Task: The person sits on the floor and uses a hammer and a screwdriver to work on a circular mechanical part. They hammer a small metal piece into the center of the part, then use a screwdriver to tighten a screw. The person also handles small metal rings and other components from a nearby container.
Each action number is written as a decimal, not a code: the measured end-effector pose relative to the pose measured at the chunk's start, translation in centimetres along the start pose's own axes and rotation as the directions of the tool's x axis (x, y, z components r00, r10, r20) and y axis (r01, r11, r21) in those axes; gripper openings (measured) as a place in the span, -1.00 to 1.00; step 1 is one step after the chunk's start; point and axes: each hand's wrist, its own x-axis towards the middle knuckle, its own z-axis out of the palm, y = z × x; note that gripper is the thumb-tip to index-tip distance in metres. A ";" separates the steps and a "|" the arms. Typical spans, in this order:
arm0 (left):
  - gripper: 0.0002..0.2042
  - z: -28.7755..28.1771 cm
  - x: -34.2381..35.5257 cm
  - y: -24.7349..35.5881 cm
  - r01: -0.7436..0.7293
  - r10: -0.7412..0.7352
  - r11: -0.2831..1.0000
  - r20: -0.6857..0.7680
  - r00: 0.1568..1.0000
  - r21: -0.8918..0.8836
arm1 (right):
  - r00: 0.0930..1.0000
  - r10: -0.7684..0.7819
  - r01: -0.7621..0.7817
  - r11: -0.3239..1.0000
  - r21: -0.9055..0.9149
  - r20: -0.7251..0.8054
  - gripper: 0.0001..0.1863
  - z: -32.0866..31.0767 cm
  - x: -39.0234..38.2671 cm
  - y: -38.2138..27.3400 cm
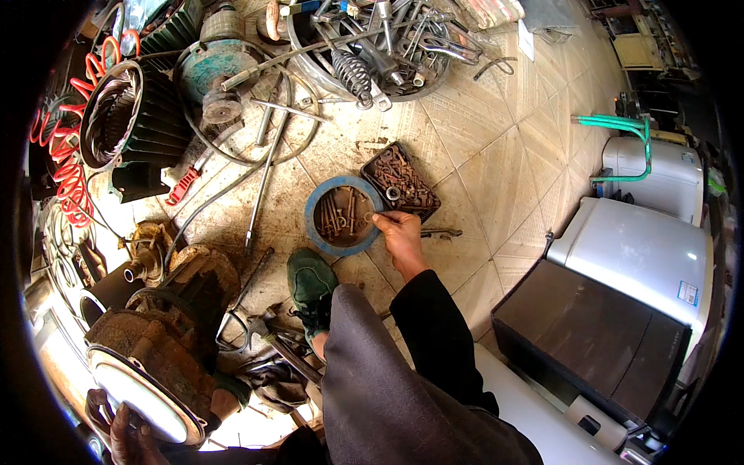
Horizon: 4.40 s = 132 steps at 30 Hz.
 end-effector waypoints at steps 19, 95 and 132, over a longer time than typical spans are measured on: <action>-0.88 -0.5 -0.4 -0.2 0.055 -0.055 0.998 -0.002 0.998 -0.009 | 0.798 -0.523 0.534 0.380 -0.756 0.300 -0.73 1.8 -1.8 2.1; -0.61 -1.3 0.6 0.1 0.258 -0.246 0.880 0.082 0.966 -0.398 | 0.541 -0.562 0.839 0.413 -0.354 0.626 -0.95 0.3 -23.5 -34.0; -0.50 -1.8 -0.9 -1.4 0.249 -0.251 0.779 0.078 0.965 -0.575 | 0.459 -0.281 0.843 0.436 -0.314 0.843 -0.79 17.6 -33.6 -22.4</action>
